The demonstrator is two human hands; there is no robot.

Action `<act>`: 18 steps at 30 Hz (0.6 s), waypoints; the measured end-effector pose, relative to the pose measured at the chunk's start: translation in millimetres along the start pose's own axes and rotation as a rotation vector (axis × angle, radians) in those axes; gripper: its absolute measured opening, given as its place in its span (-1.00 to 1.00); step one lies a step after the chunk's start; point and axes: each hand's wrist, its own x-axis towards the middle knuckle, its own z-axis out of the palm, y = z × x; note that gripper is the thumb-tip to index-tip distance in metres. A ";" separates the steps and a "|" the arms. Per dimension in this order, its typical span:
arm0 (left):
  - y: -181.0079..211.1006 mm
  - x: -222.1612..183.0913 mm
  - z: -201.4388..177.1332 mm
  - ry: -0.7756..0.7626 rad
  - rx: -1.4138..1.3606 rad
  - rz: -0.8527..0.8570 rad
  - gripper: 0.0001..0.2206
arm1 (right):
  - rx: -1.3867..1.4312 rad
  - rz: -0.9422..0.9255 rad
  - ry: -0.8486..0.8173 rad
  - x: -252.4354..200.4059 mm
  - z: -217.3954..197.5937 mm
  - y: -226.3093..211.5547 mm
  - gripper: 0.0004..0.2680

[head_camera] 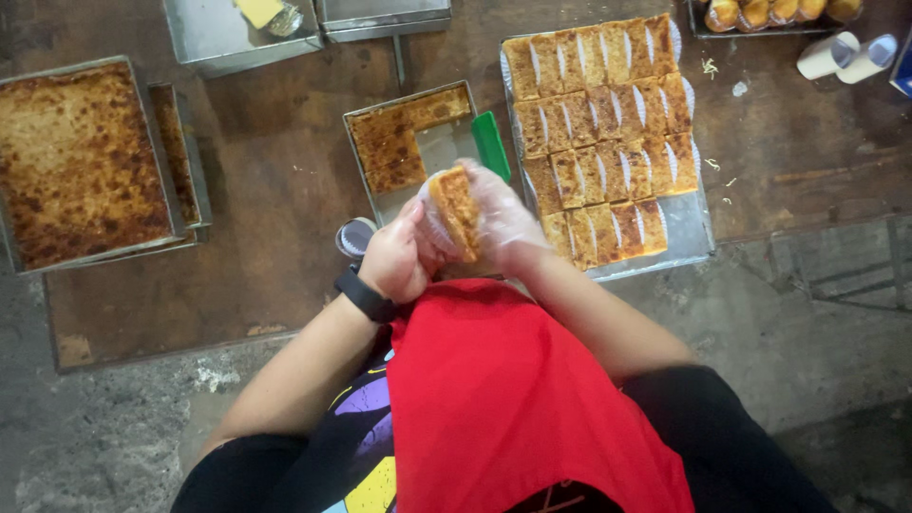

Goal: The person separates pieces of baked cake from a metal tray using a scraper and places them into paper cups by hand.

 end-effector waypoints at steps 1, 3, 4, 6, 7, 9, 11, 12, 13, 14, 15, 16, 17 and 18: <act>1.3 2.6 2.8 0.003 -0.009 -0.019 -0.55 | 0.639 0.280 0.011 3.0 -10.3 3.2 -0.62; 5.5 6.9 8.1 0.026 0.000 -0.099 -0.53 | 0.549 0.250 0.064 6.5 -29.2 2.9 -0.64; 7.2 8.9 10.5 0.045 0.020 -0.164 -0.52 | 0.506 0.235 0.095 4.7 -35.8 1.2 -0.63; 7.6 15.9 15.1 0.045 0.039 -0.249 -0.51 | 0.790 0.353 -0.272 -4.5 -46.3 -7.1 -0.44; 6.4 20.8 16.6 0.025 0.040 -0.270 -0.51 | 0.926 0.404 -0.461 -10.0 -49.6 -12.5 -0.32; -0.1 32.1 16.3 0.021 0.077 -0.312 -0.52 | 1.082 0.590 -0.249 -22.0 -50.9 -21.3 -0.33; -10.4 43.8 10.3 0.057 0.156 -0.352 -0.54 | 1.183 0.631 -0.179 -31.9 -53.1 -28.5 -0.35; -15.9 50.1 6.0 0.087 0.182 -0.355 -0.55 | 1.205 0.578 -0.219 -35.0 -54.1 -31.3 -0.37; -23.1 56.8 2.0 0.115 0.208 -0.358 -0.56 | 1.225 0.525 -0.259 -37.6 -55.7 -33.4 -0.39; -29.7 63.9 -1.7 0.142 0.236 -0.359 -0.57 | 1.111 0.502 -0.250 -39.0 -58.3 -35.2 -0.40; -36.9 71.0 -4.3 0.118 0.340 -0.304 -0.56 | 0.998 0.480 -0.240 -39.9 -60.7 -35.9 -0.41; -45.7 78.6 -4.5 0.093 0.441 -0.248 -0.55 | 0.882 0.460 -0.228 -40.5 -64.4 -36.3 -0.41; -52.8 84.9 -3.3 0.066 0.540 -0.190 -0.54 | 0.874 0.440 -0.183 -40.4 -66.4 -34.9 -0.43; -59.4 90.2 0.1 0.078 0.501 -0.236 -0.54 | 0.870 0.431 -0.142 -41.7 -68.9 -33.1 -0.44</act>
